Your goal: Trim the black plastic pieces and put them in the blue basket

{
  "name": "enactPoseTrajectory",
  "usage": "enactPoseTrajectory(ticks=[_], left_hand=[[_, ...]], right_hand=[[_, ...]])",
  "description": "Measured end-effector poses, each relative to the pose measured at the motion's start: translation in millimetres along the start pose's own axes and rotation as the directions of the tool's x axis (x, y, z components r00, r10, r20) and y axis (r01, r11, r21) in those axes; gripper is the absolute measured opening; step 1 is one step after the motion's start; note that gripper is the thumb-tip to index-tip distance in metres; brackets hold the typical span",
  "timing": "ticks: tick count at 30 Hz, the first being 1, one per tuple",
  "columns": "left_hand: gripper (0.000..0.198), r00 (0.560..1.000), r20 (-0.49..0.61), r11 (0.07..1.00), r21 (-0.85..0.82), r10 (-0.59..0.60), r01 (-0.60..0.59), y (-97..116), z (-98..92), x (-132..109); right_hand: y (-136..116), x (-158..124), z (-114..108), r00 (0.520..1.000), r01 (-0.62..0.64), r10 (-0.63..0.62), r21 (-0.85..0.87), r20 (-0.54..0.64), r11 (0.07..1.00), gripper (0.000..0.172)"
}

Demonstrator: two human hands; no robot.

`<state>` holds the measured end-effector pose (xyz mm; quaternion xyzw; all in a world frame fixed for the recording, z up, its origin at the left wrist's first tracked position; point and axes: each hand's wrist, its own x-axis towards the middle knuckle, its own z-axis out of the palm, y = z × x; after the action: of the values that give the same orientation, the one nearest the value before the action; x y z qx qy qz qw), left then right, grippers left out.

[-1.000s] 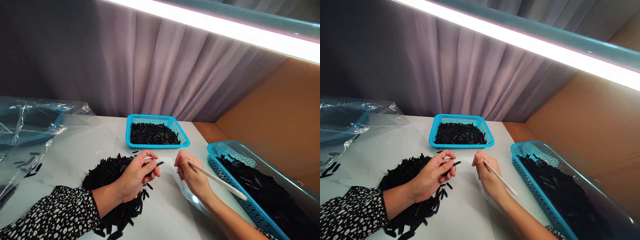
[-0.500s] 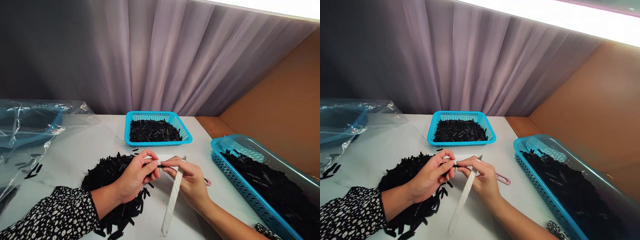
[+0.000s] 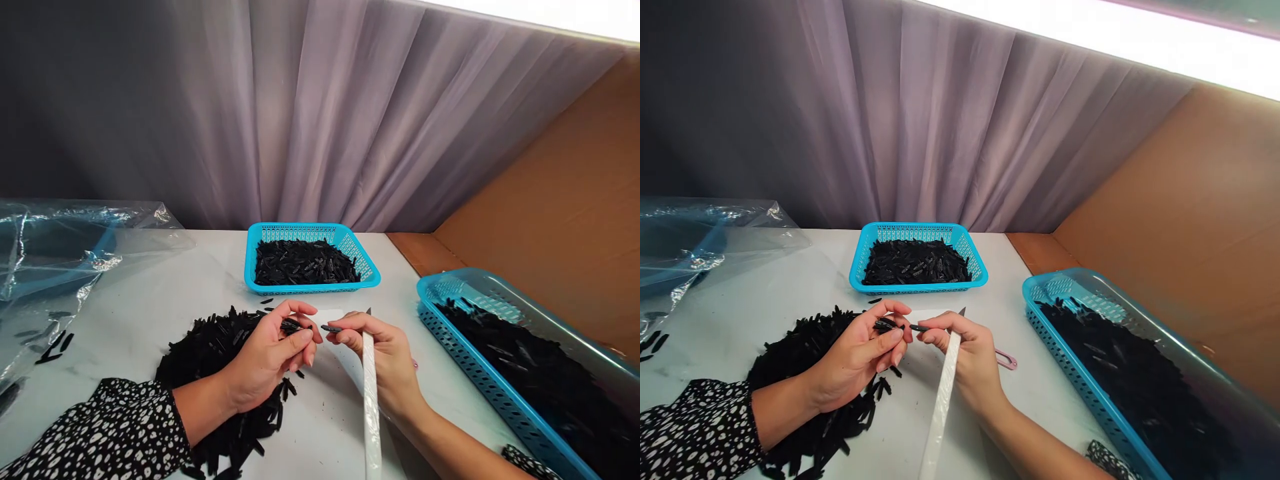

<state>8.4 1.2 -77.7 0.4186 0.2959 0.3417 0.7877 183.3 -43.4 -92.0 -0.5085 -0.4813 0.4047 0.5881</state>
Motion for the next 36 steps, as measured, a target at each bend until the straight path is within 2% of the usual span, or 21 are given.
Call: enactPoseTrajectory(ticks=[4, 9, 13, 16, 19, 23, 26, 28, 32, 36], left_hand=[[0.029, 0.999, -0.002, 0.999, 0.020, -0.037, 0.037, -0.6, -0.5, -0.8], [0.023, 0.997, -0.066, 0.994, 0.102, 0.046, -0.039, -4.2, -0.3, -0.6], [0.022, 0.989, -0.134, 0.991, 0.127, 0.068, -0.051, -6.2, -1.8, 1.3], [0.019, 0.974, -0.186, 0.978, 0.185, 0.132, -0.097, -5.9, -3.1, 3.4], [0.016, 0.962, -0.214, 0.966, 0.228, 0.171, -0.121, -5.2, -3.3, 4.9], [0.015, 0.935, -0.290, 0.953, 0.276, 0.205, -0.124, -4.6, -3.0, 5.2], [0.013, 0.920, -0.309, 0.930, 0.345, 0.241, -0.128, -4.3, -3.1, 4.1], [0.012, 0.918, -0.301, 0.914, 0.386, 0.257, -0.130, -4.3, -3.3, 3.3], [0.012, 0.915, -0.299, 0.892, 0.435, 0.272, -0.123, -4.7, -3.5, 2.7], [0.011, 0.907, -0.310, 0.884, 0.450, 0.286, -0.125, -4.9, -3.0, 3.4]], right_hand=[[1.0, 0.2, 0.0, 1.000, -0.006, 0.006, -0.005, 0.008, 1.000, 0.020], [0.8, -2.7, 7.2, 0.999, -0.018, 0.019, -0.014, 0.045, 1.000, 0.024], [2.7, -4.8, 13.1, 0.995, -0.035, 0.037, -0.027, 0.089, 0.999, 0.030], [4.3, -3.0, 11.3, 1.000, 0.007, -0.006, -0.021, 0.018, 1.000, 0.040], [3.0, -2.1, 4.4, 0.998, 0.053, -0.057, -0.096, -0.039, 0.994, 0.050], [-8.9, -7.5, -4.2, 0.978, 0.211, -0.207, -0.240, 0.040, 0.948, 0.051], [-20.4, -12.1, -4.9, 0.933, 0.357, -0.319, -0.333, 0.165, 0.873, 0.045], [-24.2, -13.2, -3.3, 0.911, 0.410, -0.361, -0.371, 0.198, 0.833, 0.033], [-21.4, -13.2, -0.9, 0.909, 0.416, -0.392, -0.386, 0.144, 0.823, 0.016], [-20.6, -14.5, -1.9, 0.882, 0.471, -0.413, -0.433, 0.226, 0.768, 0.011]])
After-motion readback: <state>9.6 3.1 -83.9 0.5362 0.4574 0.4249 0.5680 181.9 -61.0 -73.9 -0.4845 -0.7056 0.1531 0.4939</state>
